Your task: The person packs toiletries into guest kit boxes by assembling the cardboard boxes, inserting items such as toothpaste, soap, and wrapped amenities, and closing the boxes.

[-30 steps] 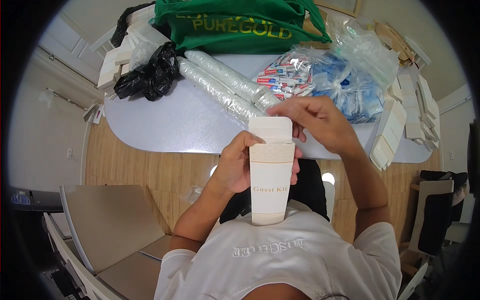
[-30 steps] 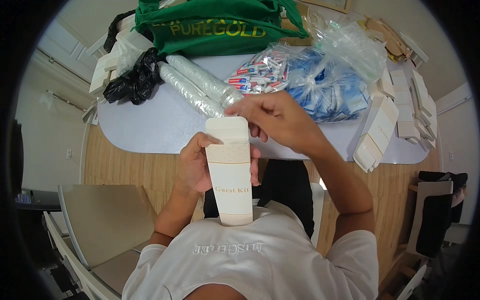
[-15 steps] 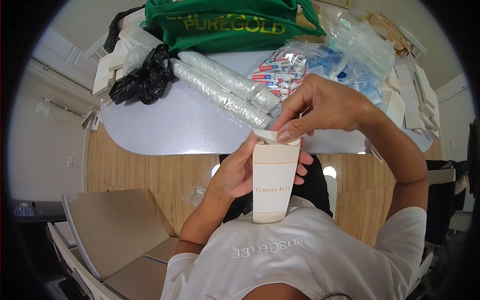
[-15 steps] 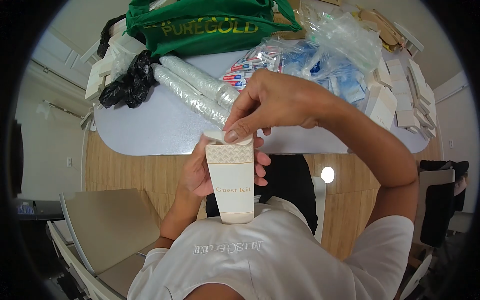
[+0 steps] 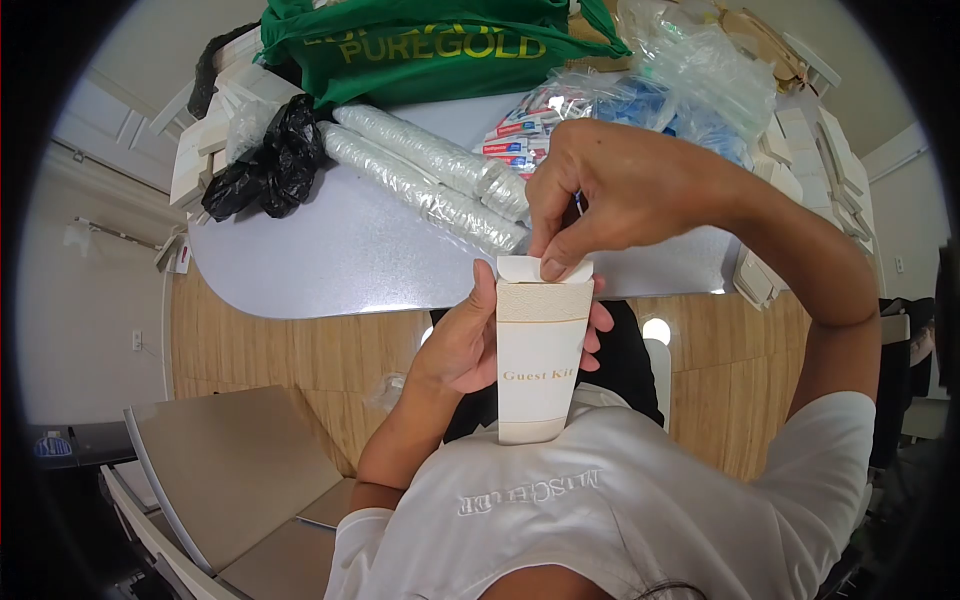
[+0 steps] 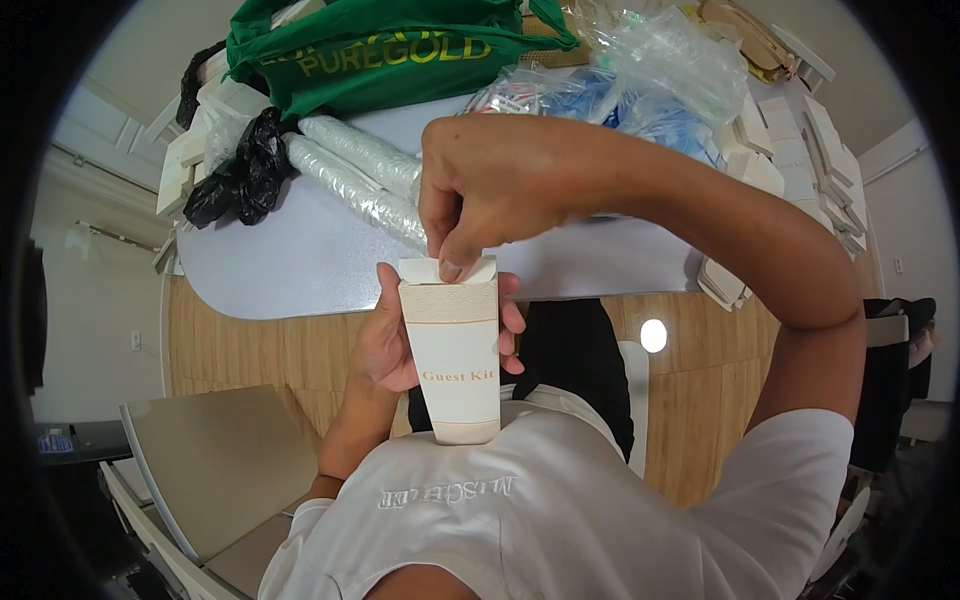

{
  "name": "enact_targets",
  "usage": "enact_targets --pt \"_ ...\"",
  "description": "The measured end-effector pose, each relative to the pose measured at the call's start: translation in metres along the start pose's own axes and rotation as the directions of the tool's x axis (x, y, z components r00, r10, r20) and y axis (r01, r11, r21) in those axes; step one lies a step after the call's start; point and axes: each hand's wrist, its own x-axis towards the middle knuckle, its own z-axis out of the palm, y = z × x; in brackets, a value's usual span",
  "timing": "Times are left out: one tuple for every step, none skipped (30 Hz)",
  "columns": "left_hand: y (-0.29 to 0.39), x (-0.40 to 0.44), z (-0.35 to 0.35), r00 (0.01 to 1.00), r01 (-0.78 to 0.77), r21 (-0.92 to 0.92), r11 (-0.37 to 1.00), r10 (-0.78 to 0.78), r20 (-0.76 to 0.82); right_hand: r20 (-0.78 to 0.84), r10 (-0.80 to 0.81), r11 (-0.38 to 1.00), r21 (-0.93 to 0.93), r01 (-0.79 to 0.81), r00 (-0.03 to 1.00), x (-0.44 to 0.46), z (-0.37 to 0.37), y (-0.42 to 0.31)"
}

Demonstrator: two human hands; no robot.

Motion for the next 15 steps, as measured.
enact_targets --pt "0.0 -0.001 -0.002 1.0 0.001 0.009 1.0 -0.001 -0.013 -0.054 -0.102 0.994 -0.046 0.099 0.993 -0.001 0.003 0.0" --pt "0.0 -0.001 -0.003 1.0 0.001 0.019 1.0 -0.001 -0.024 -0.103 -0.204 0.976 -0.098 0.194 0.974 -0.003 0.007 0.001" --pt "-0.001 -0.001 -0.005 1.0 0.001 0.018 1.0 0.0 -0.025 -0.101 -0.204 0.976 -0.097 0.194 0.974 -0.004 0.011 0.003" --pt "-0.003 -0.002 -0.007 1.0 -0.014 -0.014 1.0 0.013 -0.017 -0.166 -0.317 0.929 -0.251 0.27 0.934 -0.004 0.017 0.007" --pt "-0.004 -0.003 -0.007 1.0 -0.029 -0.046 0.999 0.029 -0.01 -0.209 -0.433 0.855 -0.403 0.327 0.877 -0.005 0.022 0.009" --pt "-0.003 -0.005 -0.005 0.999 -0.035 -0.044 0.998 0.034 -0.013 -0.204 -0.437 0.853 -0.403 0.332 0.876 -0.007 0.026 0.009" --pt "-0.001 -0.008 0.0 0.996 -0.041 -0.012 0.999 0.04 -0.082 -0.228 -0.395 0.887 -0.347 0.305 0.89 -0.01 0.031 0.008" --pt "0.001 -0.011 0.006 0.987 -0.045 0.02 0.999 0.048 -0.153 -0.248 -0.351 0.917 -0.288 0.277 0.903 -0.013 0.035 0.007" --pt "0.003 -0.013 0.012 0.986 -0.049 0.022 0.999 0.052 -0.156 -0.244 -0.355 0.915 -0.287 0.282 0.903 -0.016 0.04 0.008" --pt "0.004 -0.014 0.019 0.92 -0.178 0.327 0.928 0.275 -0.279 -0.286 -0.354 0.924 -0.252 0.287 0.89 -0.019 0.045 0.01" --pt "0.003 -0.015 0.023 0.802 -0.232 0.61 0.757 0.504 -0.321 -0.326 -0.349 0.933 -0.213 0.291 0.879 -0.022 0.05 0.012" --pt "0.005 -0.019 0.02 0.799 -0.232 0.608 0.759 0.505 -0.326 -0.321 -0.348 0.933 -0.21 0.292 0.881 -0.024 0.056 0.013" --pt "0.009 -0.026 0.015 0.802 -0.252 0.704 0.664 0.55 -0.232 -0.376 -0.329 0.944 -0.122 0.305 0.866 -0.026 0.061 0.014" --pt "0.011 -0.029 0.012 0.802 -0.273 0.786 0.554 0.583 -0.132 -0.428 -0.306 0.946 -0.037 0.322 0.85 -0.026 0.067 0.015" --pt "0.01 -0.031 0.011 0.799 -0.272 0.787 0.554 0.586 -0.136 -0.424 -0.308 0.945 -0.034 0.325 0.852 -0.027 0.074 0.019"
